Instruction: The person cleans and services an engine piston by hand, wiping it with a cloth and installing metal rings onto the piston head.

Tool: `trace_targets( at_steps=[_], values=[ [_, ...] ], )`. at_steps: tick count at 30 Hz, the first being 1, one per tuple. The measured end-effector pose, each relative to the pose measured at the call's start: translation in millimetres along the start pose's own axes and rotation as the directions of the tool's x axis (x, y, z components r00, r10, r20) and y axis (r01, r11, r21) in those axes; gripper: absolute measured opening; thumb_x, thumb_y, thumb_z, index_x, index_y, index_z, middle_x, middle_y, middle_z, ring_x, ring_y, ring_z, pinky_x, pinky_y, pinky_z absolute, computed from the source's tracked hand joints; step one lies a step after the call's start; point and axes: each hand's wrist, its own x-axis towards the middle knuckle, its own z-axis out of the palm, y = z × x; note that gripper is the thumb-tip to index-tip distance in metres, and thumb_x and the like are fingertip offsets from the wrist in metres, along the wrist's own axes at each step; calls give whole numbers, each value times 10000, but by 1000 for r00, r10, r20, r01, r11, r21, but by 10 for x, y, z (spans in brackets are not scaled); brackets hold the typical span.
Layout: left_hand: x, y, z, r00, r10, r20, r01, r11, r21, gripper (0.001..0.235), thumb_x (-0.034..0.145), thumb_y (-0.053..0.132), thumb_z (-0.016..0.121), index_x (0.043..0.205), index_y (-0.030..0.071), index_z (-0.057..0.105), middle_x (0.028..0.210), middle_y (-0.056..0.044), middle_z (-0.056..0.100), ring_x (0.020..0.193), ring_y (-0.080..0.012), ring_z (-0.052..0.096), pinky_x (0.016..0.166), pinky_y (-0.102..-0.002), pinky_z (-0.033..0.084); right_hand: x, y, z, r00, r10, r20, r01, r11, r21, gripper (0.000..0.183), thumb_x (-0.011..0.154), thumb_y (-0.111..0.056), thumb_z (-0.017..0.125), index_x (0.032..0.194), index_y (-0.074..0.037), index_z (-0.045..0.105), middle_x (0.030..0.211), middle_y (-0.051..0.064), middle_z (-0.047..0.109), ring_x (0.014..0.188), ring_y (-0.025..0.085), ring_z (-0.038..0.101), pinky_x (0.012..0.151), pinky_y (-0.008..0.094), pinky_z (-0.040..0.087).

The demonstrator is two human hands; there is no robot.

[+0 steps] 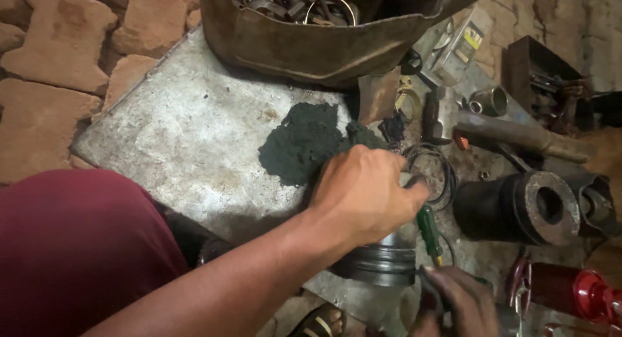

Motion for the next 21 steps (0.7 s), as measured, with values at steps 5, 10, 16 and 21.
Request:
trace_targets(
  at_steps=[5,10,16,21],
  values=[
    [22,35,-16,999,-38,9,38,999,-2,423,757,410,651,933,47,779,867,-257,736,840,-427,739,826,-480,575,193,-91,-48,975,-183,127,195,976,-93,442,637,54,657,1062,-67,676,1020,134,691,985,328,691,929,420,551],
    [-10,53,23,996,-73,52,72,997,6,415,768,398,660,972,58,784,913,-257,732,874,-431,731,844,-480,570,68,-114,-28,992,-114,-49,109,990,-87,317,810,56,681,1092,-90,679,1058,108,690,987,261,706,889,337,577],
    [-20,51,-13,995,-91,45,91,996,5,414,778,406,660,979,66,783,917,-250,742,880,-411,744,857,-469,574,217,-216,-107,979,-175,100,192,960,-203,429,670,-22,720,1095,-67,678,1015,147,688,991,352,686,936,458,550],
    [6,76,6,996,-70,59,69,998,7,415,763,412,665,970,74,789,922,-241,743,881,-415,731,848,-475,569,331,-190,-129,885,-429,182,448,891,-74,443,676,-10,725,1116,-51,691,1033,141,686,940,313,702,855,422,555]
  ],
)
